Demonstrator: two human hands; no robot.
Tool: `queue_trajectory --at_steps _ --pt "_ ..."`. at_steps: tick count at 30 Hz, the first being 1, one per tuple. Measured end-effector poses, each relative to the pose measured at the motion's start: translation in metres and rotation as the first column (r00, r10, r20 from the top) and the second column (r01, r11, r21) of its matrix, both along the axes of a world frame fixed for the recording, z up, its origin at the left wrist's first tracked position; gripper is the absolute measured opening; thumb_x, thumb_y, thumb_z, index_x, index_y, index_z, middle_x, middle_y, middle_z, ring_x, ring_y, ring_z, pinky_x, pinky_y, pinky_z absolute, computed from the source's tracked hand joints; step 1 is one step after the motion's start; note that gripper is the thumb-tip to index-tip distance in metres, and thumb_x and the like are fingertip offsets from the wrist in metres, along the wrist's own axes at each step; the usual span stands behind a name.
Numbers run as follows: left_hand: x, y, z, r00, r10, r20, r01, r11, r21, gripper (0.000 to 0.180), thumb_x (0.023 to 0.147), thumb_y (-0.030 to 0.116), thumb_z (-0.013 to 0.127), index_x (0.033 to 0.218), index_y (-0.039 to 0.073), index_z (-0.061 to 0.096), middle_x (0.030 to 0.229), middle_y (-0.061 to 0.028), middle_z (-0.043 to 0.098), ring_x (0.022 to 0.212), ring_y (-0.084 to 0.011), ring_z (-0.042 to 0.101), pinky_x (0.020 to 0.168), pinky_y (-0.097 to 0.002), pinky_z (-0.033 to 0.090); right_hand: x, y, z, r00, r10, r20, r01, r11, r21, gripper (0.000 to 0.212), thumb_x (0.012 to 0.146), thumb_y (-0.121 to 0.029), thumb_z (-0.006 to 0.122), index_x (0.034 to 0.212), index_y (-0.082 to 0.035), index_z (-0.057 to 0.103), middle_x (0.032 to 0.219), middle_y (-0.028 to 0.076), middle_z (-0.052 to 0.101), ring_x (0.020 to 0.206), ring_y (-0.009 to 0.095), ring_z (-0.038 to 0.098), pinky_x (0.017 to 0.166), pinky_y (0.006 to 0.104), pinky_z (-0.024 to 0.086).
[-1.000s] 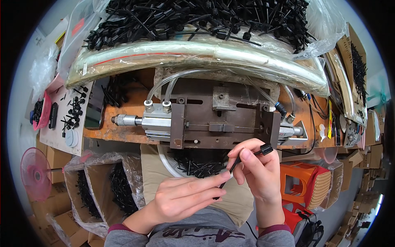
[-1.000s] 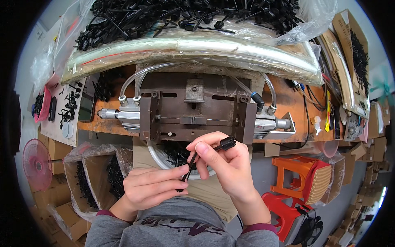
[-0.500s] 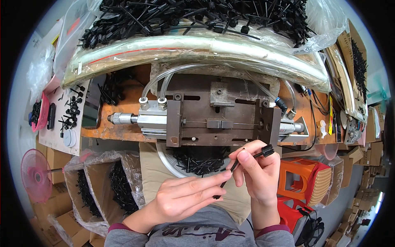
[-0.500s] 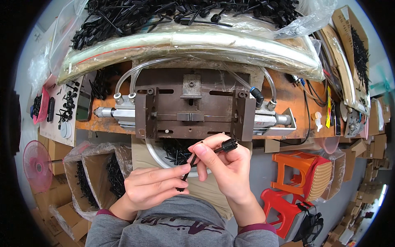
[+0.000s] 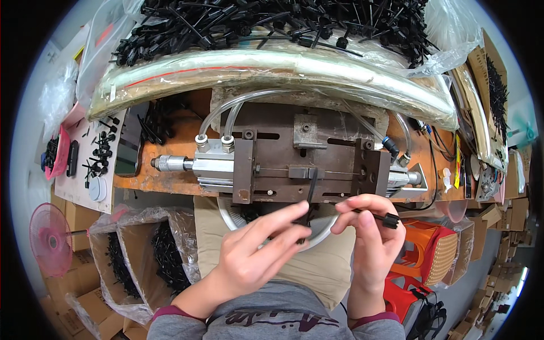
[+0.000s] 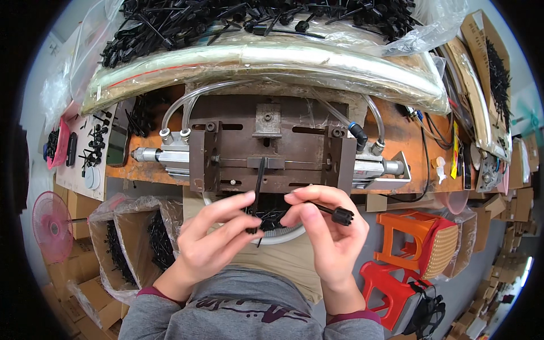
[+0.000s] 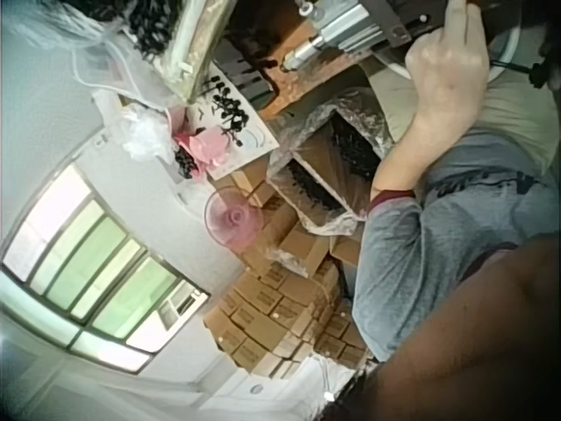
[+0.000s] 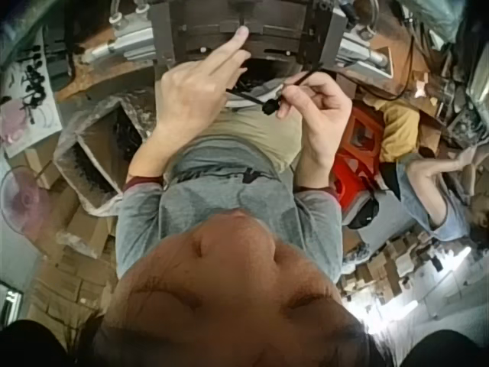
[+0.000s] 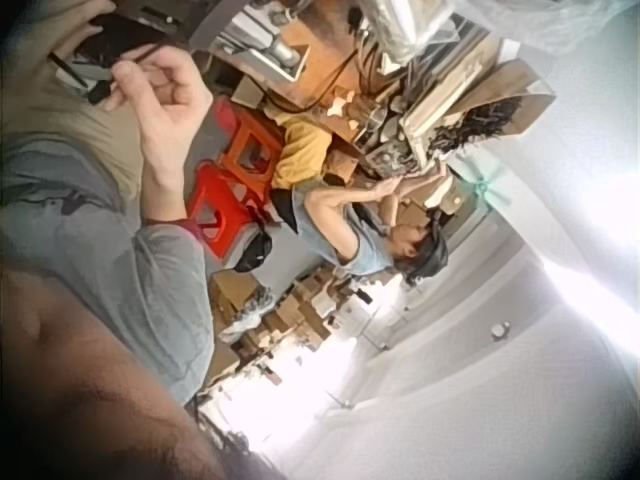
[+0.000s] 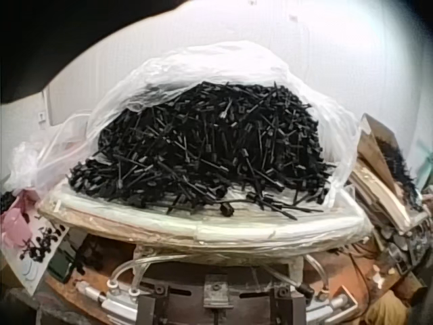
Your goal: Manually assembling small black plastic components using a workbench fixture and plastic parts from storage containers.
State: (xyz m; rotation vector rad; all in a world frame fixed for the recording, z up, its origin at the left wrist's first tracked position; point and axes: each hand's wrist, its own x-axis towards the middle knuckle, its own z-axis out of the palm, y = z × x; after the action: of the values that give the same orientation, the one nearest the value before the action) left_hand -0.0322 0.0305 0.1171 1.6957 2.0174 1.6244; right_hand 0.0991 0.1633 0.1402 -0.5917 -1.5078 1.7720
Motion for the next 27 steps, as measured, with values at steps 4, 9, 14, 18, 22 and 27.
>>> queue_trajectory --at_steps 4,9,14,18,22,27 --pt "-0.001 0.012 -0.007 0.959 0.066 -0.274 -0.099 0.989 -0.109 0.029 0.065 0.003 0.079 0.093 -0.002 0.070 0.120 -0.0166 0.066 0.081 -0.0230 0.069 0.068 -0.0301 0.056 0.009 0.000 0.001 0.996 0.046 -0.071 -0.043 0.998 0.046 0.056 0.096 -0.037 0.056 0.121 0.013 0.053 0.111 0.026 0.064 0.089 0.031 0.070 0.082 0.0384 0.055" --pt "0.001 0.023 -0.017 0.912 0.108 -0.395 -0.174 0.975 -0.135 0.028 0.067 0.005 0.077 0.094 0.000 0.070 0.124 -0.0136 0.065 0.072 -0.0186 0.066 0.063 -0.0271 0.052 0.017 0.000 0.005 0.999 0.035 -0.035 -0.035 0.999 0.016 0.089 0.094 -0.068 0.035 0.127 0.013 0.050 0.121 0.028 0.058 0.105 0.039 0.065 0.098 0.0464 0.047" --pt "-0.003 0.029 -0.014 0.902 0.109 -0.417 -0.189 0.969 -0.157 0.026 0.068 0.007 0.077 0.093 0.002 0.070 0.124 -0.0119 0.066 0.060 -0.0155 0.061 0.057 -0.0260 0.049 0.013 -0.006 0.008 0.996 -0.010 -0.089 0.016 0.998 0.066 0.060 0.091 -0.046 0.061 0.117 0.008 0.053 0.119 0.029 0.058 0.104 0.039 0.065 0.098 0.0472 0.048" --pt "0.000 0.029 -0.010 0.903 0.127 -0.410 -0.216 0.959 -0.180 0.024 0.068 0.008 0.077 0.091 0.004 0.071 0.124 -0.0097 0.066 0.057 -0.0149 0.060 0.055 -0.0253 0.048 0.019 0.001 -0.003 0.981 0.129 -0.144 -0.085 0.958 0.274 0.047 0.075 -0.009 0.081 0.110 0.003 0.052 0.119 0.030 0.059 0.102 0.038 0.067 0.092 0.0446 0.053" --pt "0.001 0.030 -0.009 0.903 0.131 -0.409 -0.226 0.955 -0.192 0.024 0.069 0.008 0.077 0.091 0.005 0.071 0.124 -0.0079 0.067 0.055 -0.0140 0.059 0.053 -0.0244 0.046 0.021 0.002 -0.001 0.991 0.088 0.101 -0.130 0.819 0.559 0.039 0.061 -0.004 0.087 0.094 0.001 0.066 0.117 0.025 0.063 0.093 0.028 0.070 0.078 0.0364 0.059" --pt "0.000 0.029 -0.009 0.902 0.120 -0.415 -0.221 0.953 -0.207 0.023 0.069 0.008 0.077 0.092 0.005 0.071 0.123 -0.0075 0.067 0.054 -0.0137 0.057 0.053 -0.0243 0.046 0.015 -0.005 -0.002 0.974 -0.074 0.216 -0.109 0.681 0.724 0.032 0.061 -0.003 0.084 0.091 -0.006 0.074 0.115 0.015 0.066 0.091 0.024 0.067 0.073 0.0310 0.056"
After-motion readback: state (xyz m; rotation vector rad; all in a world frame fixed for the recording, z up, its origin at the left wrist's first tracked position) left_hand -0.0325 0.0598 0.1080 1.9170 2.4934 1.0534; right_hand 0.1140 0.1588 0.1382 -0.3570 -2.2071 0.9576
